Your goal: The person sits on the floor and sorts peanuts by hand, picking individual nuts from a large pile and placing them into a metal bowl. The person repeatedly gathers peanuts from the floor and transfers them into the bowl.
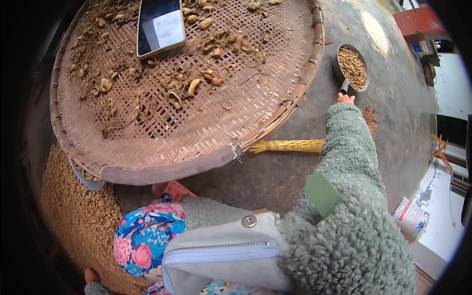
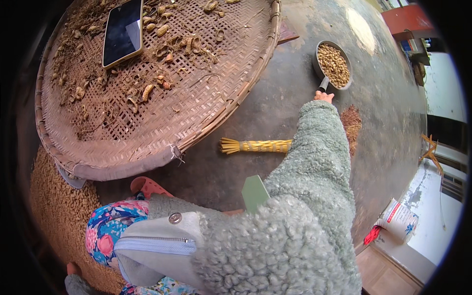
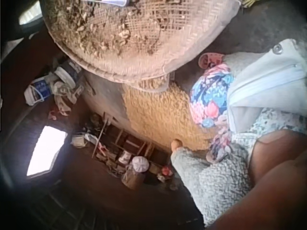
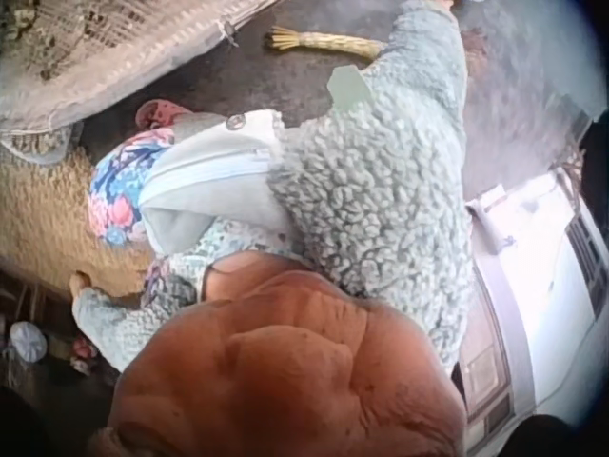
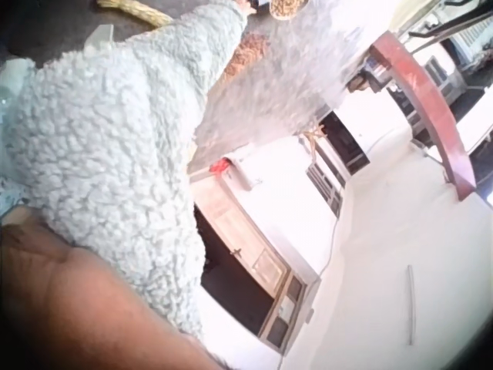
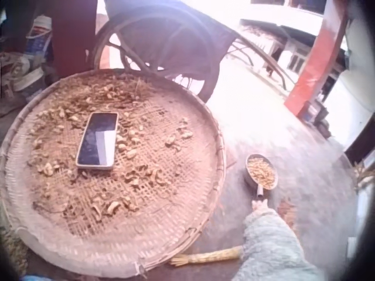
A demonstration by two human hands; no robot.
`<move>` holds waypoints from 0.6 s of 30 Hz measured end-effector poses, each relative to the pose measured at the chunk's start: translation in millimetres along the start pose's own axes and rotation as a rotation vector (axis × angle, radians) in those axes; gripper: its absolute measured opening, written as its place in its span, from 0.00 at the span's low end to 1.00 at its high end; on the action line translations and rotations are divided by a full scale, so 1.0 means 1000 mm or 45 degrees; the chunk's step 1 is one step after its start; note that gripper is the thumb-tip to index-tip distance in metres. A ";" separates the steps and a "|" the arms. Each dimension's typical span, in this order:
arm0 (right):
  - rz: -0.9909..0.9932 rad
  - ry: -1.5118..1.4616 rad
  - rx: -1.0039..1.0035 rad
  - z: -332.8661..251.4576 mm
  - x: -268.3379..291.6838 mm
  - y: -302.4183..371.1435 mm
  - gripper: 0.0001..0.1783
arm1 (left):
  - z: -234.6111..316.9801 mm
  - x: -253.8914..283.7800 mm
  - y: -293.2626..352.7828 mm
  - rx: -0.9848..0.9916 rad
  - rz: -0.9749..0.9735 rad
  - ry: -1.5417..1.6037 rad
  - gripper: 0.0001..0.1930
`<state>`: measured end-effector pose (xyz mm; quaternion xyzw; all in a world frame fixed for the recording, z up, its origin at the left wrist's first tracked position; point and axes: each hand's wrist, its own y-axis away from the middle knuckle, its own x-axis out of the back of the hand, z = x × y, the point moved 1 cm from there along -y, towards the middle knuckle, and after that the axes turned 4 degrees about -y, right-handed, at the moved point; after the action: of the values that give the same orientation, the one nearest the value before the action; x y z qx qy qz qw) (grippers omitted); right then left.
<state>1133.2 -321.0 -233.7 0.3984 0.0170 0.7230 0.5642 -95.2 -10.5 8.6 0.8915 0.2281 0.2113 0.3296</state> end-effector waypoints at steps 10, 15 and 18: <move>0.848 -1.023 -0.595 -0.004 0.044 0.027 0.23 | 0.043 0.014 -0.015 0.170 0.096 0.596 0.13; 0.344 -1.237 -0.768 0.024 0.022 0.007 0.35 | 0.030 0.020 0.002 0.042 0.186 0.416 0.08; 0.322 -1.260 -0.669 0.041 -0.019 -0.020 0.36 | -0.005 0.019 0.009 0.031 0.145 0.323 0.07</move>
<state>1174.1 -346.7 -225.4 0.5348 -0.4772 0.4922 0.4940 -79.5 -3.9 22.8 0.8730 0.2196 0.3379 0.2746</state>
